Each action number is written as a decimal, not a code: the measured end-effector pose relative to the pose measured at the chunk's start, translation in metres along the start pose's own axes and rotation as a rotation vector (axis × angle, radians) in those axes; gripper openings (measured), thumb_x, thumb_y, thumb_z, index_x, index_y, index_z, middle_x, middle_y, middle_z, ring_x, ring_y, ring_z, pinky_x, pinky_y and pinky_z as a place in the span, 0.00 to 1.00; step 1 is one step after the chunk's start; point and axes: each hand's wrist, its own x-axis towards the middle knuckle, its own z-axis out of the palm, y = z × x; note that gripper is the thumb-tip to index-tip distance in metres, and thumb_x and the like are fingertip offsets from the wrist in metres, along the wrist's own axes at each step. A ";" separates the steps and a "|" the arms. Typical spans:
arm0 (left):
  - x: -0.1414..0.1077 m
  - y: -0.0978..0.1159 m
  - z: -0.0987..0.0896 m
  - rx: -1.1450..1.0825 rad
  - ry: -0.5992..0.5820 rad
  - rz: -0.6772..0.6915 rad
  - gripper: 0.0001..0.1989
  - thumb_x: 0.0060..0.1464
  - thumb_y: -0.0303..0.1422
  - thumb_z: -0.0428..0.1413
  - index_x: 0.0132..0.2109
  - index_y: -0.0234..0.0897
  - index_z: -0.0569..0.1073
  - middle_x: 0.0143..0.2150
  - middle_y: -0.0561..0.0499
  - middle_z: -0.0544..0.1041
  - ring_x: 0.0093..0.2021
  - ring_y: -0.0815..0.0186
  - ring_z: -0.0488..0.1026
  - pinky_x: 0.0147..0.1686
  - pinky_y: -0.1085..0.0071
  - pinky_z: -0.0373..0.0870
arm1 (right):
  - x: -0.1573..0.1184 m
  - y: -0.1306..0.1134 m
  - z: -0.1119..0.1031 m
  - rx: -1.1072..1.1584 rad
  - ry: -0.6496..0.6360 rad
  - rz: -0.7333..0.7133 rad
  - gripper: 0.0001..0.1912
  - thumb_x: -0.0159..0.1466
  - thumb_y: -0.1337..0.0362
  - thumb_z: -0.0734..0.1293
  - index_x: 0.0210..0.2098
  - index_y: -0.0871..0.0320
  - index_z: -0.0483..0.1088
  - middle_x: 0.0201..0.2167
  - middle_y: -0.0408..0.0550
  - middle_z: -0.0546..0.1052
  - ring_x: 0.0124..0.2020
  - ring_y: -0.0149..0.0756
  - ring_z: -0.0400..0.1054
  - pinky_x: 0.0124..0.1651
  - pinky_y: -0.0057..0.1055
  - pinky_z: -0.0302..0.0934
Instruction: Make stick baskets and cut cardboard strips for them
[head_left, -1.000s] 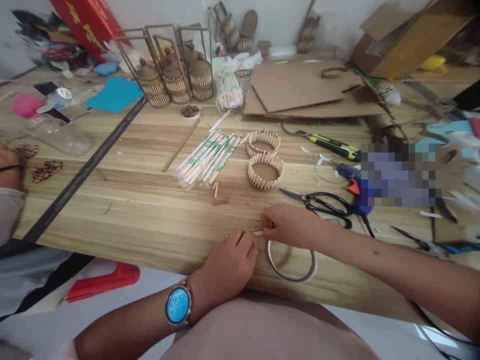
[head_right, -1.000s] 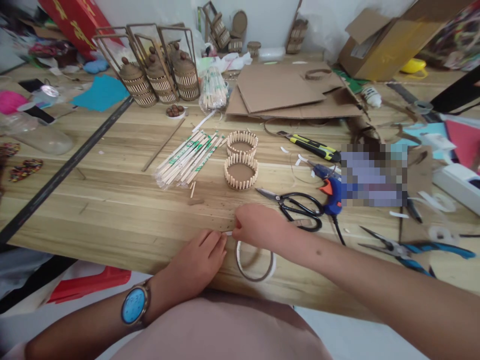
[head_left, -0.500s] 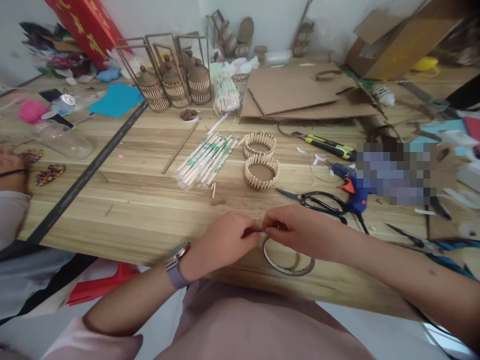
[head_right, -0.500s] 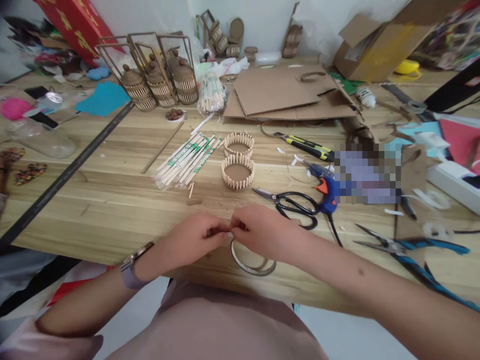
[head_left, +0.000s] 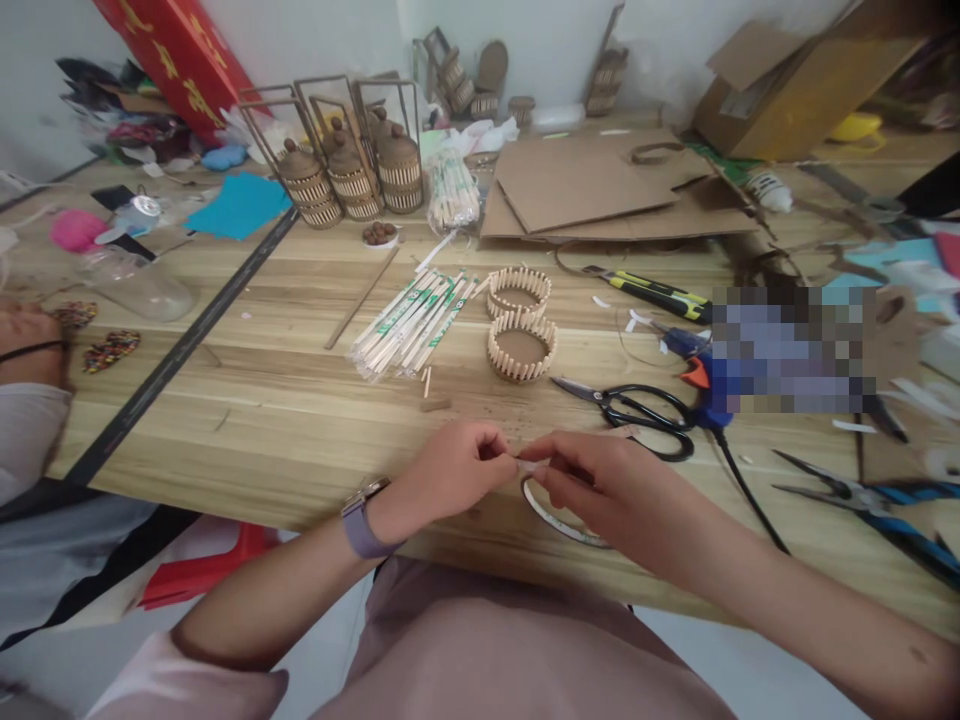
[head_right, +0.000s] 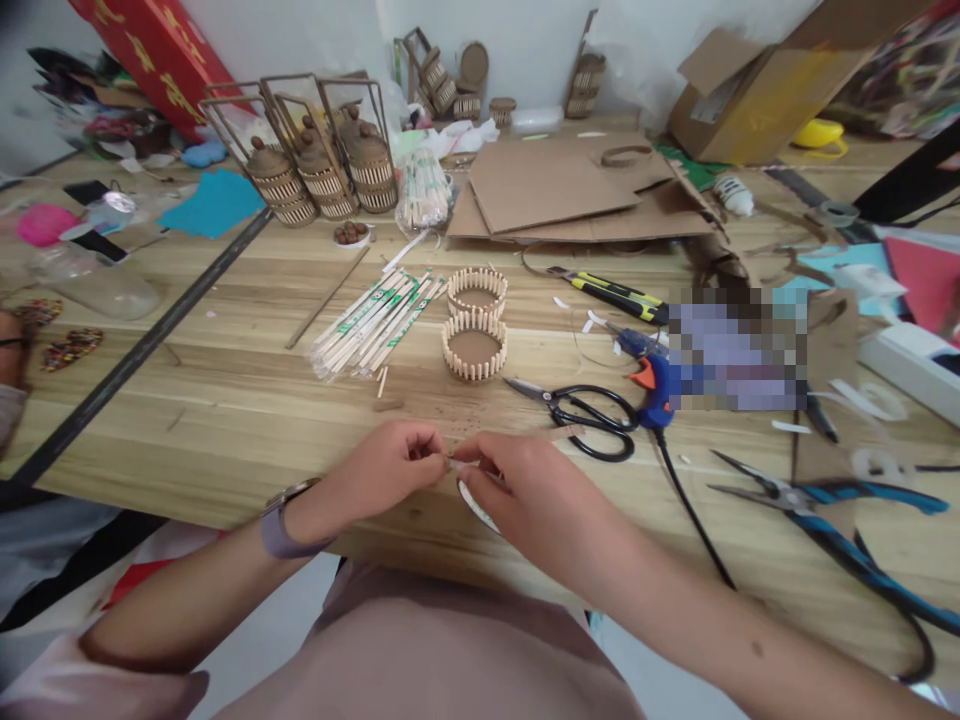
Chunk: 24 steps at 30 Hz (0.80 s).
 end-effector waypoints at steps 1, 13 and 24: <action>-0.001 0.000 0.000 -0.003 0.000 -0.003 0.06 0.49 0.32 0.53 0.26 0.37 0.68 0.22 0.57 0.68 0.25 0.70 0.63 0.25 0.73 0.55 | -0.002 0.001 0.002 0.023 0.013 -0.002 0.16 0.66 0.59 0.57 0.44 0.55 0.75 0.26 0.44 0.77 0.25 0.33 0.67 0.28 0.29 0.55; -0.007 0.007 0.002 -0.111 -0.017 -0.029 0.07 0.48 0.33 0.52 0.25 0.37 0.67 0.21 0.58 0.66 0.24 0.71 0.61 0.24 0.74 0.54 | -0.023 0.002 0.026 -0.112 0.312 -0.158 0.11 0.67 0.63 0.55 0.46 0.52 0.64 0.27 0.44 0.80 0.26 0.37 0.74 0.27 0.30 0.59; -0.001 0.000 -0.010 -0.208 0.039 -0.051 0.10 0.51 0.36 0.53 0.25 0.36 0.69 0.23 0.57 0.69 0.27 0.70 0.63 0.29 0.73 0.57 | -0.063 0.003 0.023 -0.268 0.483 -0.299 0.10 0.70 0.61 0.59 0.48 0.46 0.67 0.39 0.47 0.82 0.34 0.42 0.78 0.35 0.34 0.69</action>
